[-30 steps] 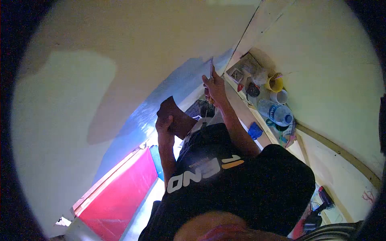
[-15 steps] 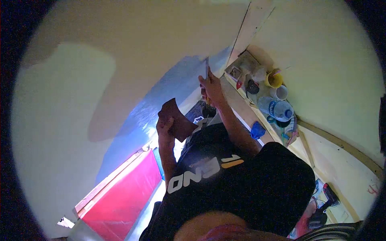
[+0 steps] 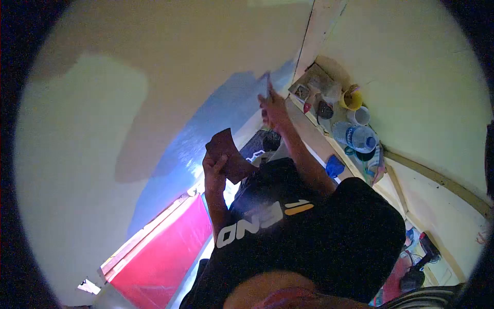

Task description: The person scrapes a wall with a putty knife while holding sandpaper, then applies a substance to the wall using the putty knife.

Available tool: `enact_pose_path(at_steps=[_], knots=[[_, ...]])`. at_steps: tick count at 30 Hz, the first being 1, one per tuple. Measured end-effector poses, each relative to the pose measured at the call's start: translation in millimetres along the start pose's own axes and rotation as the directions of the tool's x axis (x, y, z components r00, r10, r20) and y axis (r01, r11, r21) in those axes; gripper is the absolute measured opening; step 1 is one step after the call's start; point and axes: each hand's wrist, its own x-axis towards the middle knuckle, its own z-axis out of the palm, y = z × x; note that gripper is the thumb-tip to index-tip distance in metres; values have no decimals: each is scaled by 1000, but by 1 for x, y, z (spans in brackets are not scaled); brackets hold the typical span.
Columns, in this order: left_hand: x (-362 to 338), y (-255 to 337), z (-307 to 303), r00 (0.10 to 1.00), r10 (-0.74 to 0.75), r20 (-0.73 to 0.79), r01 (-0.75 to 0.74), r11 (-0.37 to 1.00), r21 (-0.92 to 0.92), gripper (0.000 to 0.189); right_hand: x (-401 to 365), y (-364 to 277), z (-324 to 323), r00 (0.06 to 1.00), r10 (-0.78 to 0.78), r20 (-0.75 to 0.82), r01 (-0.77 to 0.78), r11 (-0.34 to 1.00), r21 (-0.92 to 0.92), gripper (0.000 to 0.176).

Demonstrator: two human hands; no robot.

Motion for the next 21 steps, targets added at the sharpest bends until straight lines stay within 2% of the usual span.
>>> enact_pose_path(at_steps=[3, 6, 9, 12, 15, 16, 18, 19, 21], knots=[[5, -2, 5, 999, 10, -47, -10, 1000, 7, 47, -21, -13, 5, 997, 29, 67, -29, 1000, 3, 72], [4, 5, 11, 1000, 6, -27, -3, 994, 110, 44, 5, -8, -5, 1000, 3, -6, -3, 998, 66, 74], [6, 6, 20, 998, 33, -48, -20, 972, 234, 42, -20, -17, 10, 999, 36, -8, -37, 997, -64, 71], [16, -3, 22, 999, 29, -18, -20, 929, 370, 42, -45, 0, -1, 972, 100, 212, -59, 980, -191, 60], [25, -6, 36, 999, 47, -8, -37, 870, 492, 40, -43, -9, -24, 975, 185, 123, -178, 982, -66, 40], [30, -9, 38, 994, 101, 29, -99, 810, 578, 38, -41, -11, -34, 984, 111, 140, -127, 985, 113, 37], [40, -13, 42, 973, 197, 122, -223, 656, 721, 35, -43, -25, -56, 979, 11, 202, -77, 943, 323, 38], [42, -14, 49, 978, 178, 111, -204, 681, 703, 34, -44, -34, -64, 973, -46, 225, -55, 903, 425, 38], [49, -15, 69, 985, 146, 94, -172, 730, 662, 32, -45, -48, -76, 967, -47, 252, -18, 968, 248, 34]])
